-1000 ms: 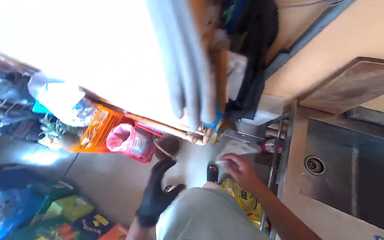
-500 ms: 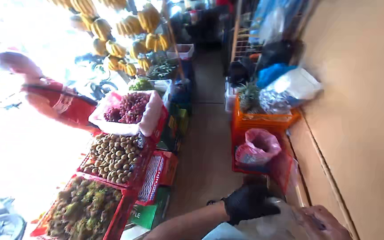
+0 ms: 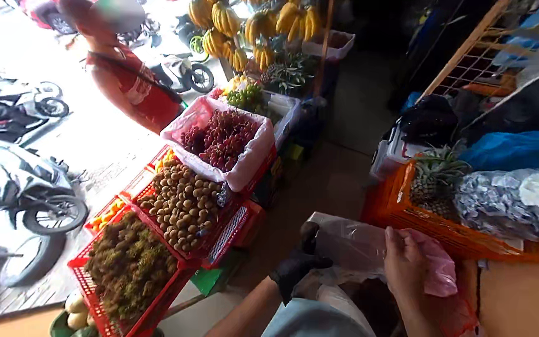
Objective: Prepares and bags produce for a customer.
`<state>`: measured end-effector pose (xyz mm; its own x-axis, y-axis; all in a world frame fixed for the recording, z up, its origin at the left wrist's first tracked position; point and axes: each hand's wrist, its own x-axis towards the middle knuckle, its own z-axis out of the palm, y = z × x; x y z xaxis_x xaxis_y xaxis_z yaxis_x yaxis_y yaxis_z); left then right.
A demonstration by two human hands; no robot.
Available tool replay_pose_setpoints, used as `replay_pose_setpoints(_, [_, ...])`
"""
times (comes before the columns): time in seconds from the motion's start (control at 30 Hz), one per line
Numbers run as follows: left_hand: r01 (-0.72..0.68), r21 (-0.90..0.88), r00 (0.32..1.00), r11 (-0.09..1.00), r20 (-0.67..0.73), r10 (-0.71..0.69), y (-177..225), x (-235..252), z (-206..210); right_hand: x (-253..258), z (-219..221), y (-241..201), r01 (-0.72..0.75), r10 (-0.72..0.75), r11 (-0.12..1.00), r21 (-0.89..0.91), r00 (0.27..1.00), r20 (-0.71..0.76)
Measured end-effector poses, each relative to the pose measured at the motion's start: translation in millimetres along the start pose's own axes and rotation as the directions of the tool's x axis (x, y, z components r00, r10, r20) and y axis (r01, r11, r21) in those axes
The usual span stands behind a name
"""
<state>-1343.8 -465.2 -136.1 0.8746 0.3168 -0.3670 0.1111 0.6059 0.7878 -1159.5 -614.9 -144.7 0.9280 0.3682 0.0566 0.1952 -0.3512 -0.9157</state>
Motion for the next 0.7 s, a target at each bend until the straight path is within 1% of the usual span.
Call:
replay_pose_setpoints(0.03, [0.059, 0.026, 0.989, 0.998, -0.134, -0.055, 4, 11, 3, 22, 10, 1, 0.015, -0.014, 1.000, -0.002, 0.999, 0.033])
replay_pose_setpoints(0.07, [0.110, 0.037, 0.964, 0.993, -0.247, -0.097, 7, 24, 5, 44, 19, 2, 0.028, -0.028, 1.000, 0.009, 0.996, 0.079])
replay_pose_setpoints(0.1, [0.138, 0.035, 0.935, 0.990, -0.333, -0.119, 10, 36, 7, 67, 27, 2, 0.033, -0.037, 0.999, 0.031, 0.991, 0.131])
replay_pose_setpoints(0.17, [0.125, -0.010, 0.892, 0.992, -0.436, -0.117, 19, 55, 6, 108, 47, 2, -0.029, 0.009, 0.997, 0.072, 0.966, 0.260])
replay_pose_setpoints(0.2, [0.091, -0.049, 0.873, 0.995, -0.476, -0.104, 22, 63, 4, 127, 57, 0, -0.073, 0.049, 0.995, 0.062, 0.944, 0.326])
replay_pose_setpoints(0.23, [0.050, -0.092, 0.853, 0.995, -0.515, -0.091, 23, 69, 1, 145, 63, -2, -0.087, 0.071, 0.996, 0.025, 0.921, 0.384])
replay_pose_setpoints(0.27, [0.009, -0.134, 0.826, 0.991, -0.558, -0.083, 25, 76, 0, 162, 67, -5, -0.031, 0.037, 0.999, -0.020, 0.912, 0.409])
replay_pose_setpoints(0.33, [-0.069, -0.209, 0.763, 0.976, -0.642, -0.083, 34, 91, -6, 186, 77, -26, 0.190, -0.146, 0.979, -0.071, 0.904, 0.402])
replay_pose_setpoints(0.37, [-0.105, -0.238, 0.731, 0.966, -0.677, -0.087, 39, 99, -8, 189, 83, -42, 0.267, -0.221, 0.963, -0.042, 0.869, 0.443])
replay_pose_setpoints(0.4, [-0.138, -0.267, 0.706, 0.954, -0.702, -0.095, 44, 105, -8, 185, 90, -55, 0.281, -0.253, 0.959, 0.033, 0.797, 0.549])
replay_pose_setpoints(0.43, [-0.171, -0.294, 0.690, 0.940, -0.717, -0.099, 49, 111, -7, 179, 99, -63, 0.227, -0.253, 0.965, 0.130, 0.681, 0.688])
replay_pose_setpoints(0.47, [-0.210, -0.315, 0.686, 0.926, -0.722, -0.090, 56, 118, -7, 175, 113, -68, 0.119, -0.227, 0.974, 0.194, 0.541, 0.810])
replay_pose_setpoints(0.5, [-0.249, -0.321, 0.687, 0.914, -0.723, -0.067, 63, 126, -11, 172, 130, -71, 0.026, -0.190, 0.980, 0.197, 0.422, 0.887])
replay_pose_setpoints(0.53, [-0.278, -0.317, 0.697, 0.907, -0.716, -0.037, 71, 133, -18, 172, 148, -74, -0.018, -0.163, 0.983, 0.182, 0.363, 0.917])
replay_pose_setpoints(0.57, [-0.289, -0.299, 0.713, 0.909, -0.701, -0.004, 79, 139, -28, 174, 163, -79, -0.019, -0.159, 0.984, 0.177, 0.360, 0.919])
replay_pose_setpoints(0.63, [-0.291, -0.279, 0.749, 0.915, -0.661, 0.037, 94, 146, -48, 186, 185, -88, -0.003, -0.166, 0.983, 0.182, 0.391, 0.905])
replay_pose_setpoints(0.7, [-0.312, -0.301, 0.757, 0.901, -0.652, 0.044, 107, 152, -65, 202, 200, -96, -0.002, -0.159, 0.985, 0.172, 0.373, 0.914])
